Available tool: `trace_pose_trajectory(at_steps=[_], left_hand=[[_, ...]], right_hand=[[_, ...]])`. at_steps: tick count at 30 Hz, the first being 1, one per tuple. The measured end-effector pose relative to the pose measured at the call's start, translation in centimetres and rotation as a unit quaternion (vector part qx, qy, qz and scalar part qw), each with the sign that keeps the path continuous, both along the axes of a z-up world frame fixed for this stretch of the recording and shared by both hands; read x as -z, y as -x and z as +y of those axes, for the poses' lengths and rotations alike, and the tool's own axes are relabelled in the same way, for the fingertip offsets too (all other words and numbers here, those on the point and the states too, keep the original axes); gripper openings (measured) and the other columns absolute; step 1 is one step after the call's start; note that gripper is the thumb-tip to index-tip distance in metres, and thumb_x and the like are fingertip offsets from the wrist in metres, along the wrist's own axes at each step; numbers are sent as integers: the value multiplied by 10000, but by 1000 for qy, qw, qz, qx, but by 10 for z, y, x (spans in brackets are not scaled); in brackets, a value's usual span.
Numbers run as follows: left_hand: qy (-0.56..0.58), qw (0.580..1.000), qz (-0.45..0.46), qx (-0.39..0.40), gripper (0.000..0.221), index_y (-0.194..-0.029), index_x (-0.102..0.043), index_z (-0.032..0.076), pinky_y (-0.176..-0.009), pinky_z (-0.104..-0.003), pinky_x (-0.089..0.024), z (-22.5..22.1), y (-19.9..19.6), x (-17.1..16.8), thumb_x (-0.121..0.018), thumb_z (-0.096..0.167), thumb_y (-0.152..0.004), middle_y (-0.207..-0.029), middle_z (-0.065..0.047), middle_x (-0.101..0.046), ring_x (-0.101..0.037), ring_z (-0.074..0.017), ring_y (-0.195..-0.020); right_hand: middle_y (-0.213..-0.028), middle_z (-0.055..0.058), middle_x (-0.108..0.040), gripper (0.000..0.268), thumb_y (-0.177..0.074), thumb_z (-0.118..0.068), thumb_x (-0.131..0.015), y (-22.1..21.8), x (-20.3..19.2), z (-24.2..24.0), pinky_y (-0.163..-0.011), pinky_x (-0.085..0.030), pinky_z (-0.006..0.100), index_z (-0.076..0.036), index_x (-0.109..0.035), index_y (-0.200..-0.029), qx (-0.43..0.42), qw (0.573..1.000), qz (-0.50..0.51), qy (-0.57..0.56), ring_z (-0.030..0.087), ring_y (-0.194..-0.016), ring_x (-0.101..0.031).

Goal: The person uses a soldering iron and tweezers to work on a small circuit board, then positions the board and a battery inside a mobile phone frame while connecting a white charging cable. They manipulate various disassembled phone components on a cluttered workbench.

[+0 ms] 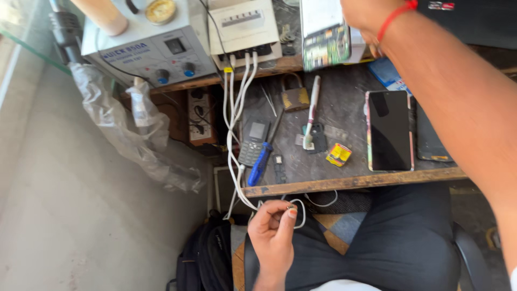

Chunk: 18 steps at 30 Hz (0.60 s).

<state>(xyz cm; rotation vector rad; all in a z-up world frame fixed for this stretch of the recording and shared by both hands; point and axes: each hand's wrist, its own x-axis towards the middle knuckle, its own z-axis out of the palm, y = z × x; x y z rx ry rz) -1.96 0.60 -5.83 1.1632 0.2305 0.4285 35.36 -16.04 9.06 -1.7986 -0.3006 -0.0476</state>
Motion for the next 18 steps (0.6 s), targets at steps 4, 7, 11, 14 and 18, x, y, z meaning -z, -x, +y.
trace_pose_trajectory(at_steps=[4, 7, 11, 14, 18], left_hand=[[37, 999, 3, -12, 109, -1014, -688, -67, -692, -188, -490, 14, 6, 6, -708, -90, -910, -928, -72, -709, -651, -70, -792], [46, 998, 20, -36, 120, -1022, -686, -64, -681, -180, -482, 24, 5, 12, -712, -88, -908, -905, -76, -727, -644, -61, -770], [45, 998, 29, -43, 116, -1028, -689, -70, -665, -174, -470, 28, 0, 11, -720, -78, -916, -897, -74, -725, -631, -54, -755], [30, 999, 25, -26, 119, -1029, -697, -72, -651, -173, -470, 25, -1, 4, -714, -75, -912, -918, -77, -722, -631, -52, -748], [-80, 996, 29, 19, 98, -997, -723, -79, -639, -175, -467, 19, -5, -13, -734, -90, -900, -948, -79, -698, -612, -47, -753]], right_hand=[[-1064, 69, -726, 166, -1018, -94, -619, -19, 7, 35, -857, -597, 302, 3, -656, -1148, 35, 986, -9, 163, 139, -950, -728], [-1046, 73, -731, 167, -1009, -100, -633, -15, 10, 42, -832, -591, 297, -1, -670, -1139, 33, 965, -13, 258, 137, -923, -727], [-1020, 77, -737, 168, -996, -106, -651, -12, 10, 48, -799, -584, 292, -7, -689, -1126, 24, 932, -39, 360, 135, -887, -725], [-1001, 81, -742, 169, -987, -112, -665, 1, 16, 52, -774, -578, 287, -11, -703, -1117, 8, 908, -59, 415, 133, -861, -724], [-976, 85, -749, 170, -974, -119, -684, 29, 24, 49, -741, -570, 281, -16, -722, -1104, -17, 884, -85, 459, 131, -825, -723]])
